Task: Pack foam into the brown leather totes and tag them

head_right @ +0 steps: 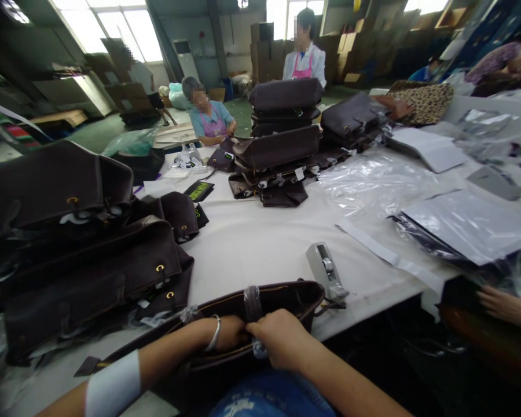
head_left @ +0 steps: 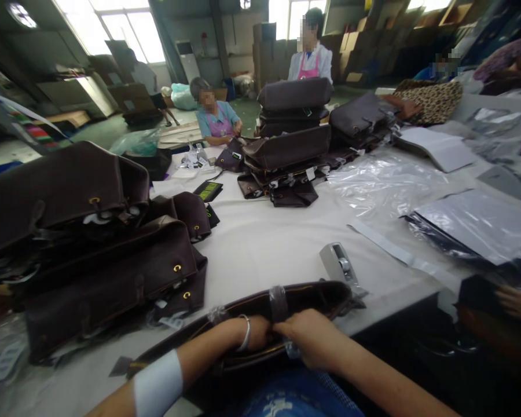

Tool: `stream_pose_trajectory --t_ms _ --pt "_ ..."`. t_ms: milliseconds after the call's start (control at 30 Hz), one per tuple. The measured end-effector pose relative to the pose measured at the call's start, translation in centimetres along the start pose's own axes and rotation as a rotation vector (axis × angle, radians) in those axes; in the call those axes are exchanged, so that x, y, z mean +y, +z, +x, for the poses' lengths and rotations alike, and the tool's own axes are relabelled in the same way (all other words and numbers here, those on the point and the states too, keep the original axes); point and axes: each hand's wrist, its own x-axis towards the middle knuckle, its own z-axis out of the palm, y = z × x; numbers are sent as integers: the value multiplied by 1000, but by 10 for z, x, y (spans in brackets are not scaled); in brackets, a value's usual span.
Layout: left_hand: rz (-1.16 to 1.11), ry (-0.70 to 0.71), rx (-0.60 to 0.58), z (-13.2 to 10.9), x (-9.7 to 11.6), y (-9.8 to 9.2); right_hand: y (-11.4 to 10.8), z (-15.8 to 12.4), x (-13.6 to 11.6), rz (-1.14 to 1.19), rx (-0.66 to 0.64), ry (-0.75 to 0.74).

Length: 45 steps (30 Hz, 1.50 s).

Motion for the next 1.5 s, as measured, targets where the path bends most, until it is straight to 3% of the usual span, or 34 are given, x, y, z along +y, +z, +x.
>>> stream_pose_trajectory --t_ms 67,167,267,367,467,600,667,733,800,900,967,1200,1333,1500 --pt "-4 3 67 -36 3 -11 -3 2 2 4 -18 16" --pt "-101 -4 307 -89 14 -22 -8 6 3 -2 -45 51" --pt "7 -34 550 -113 19 -18 -14 11 5 -9 -56 41" --pt "188 -188 542 -104 7 -7 -19 16 5 -21 -93 25" --pt "174 -278 521 -87 -12 -4 -21 18 2 -33 -84 21" --pt "98 -301 630 -83 -24 -4 -21 12 -5 -83 173 10" --pt "56 -266 663 -85 -23 1 -22 9 -7 -117 325 -24" --pt "19 -222 705 -88 -19 8 -22 9 -4 -155 395 -58" --pt "-7 -199 746 -90 -13 14 -23 14 3 -149 336 -74" --pt "-27 -192 774 -92 -5 20 -25 29 17 -26 112 -38" --pt "-36 -203 791 -94 -1 21 -29 38 24 36 31 -23" --pt "-54 -265 842 -95 2 26 -34 40 31 -29 -23 -96" --pt "24 -261 887 -86 9 33 -22 41 31 -79 51 -196" --pt "99 -348 887 -74 15 35 -16 46 30 -192 82 -202"
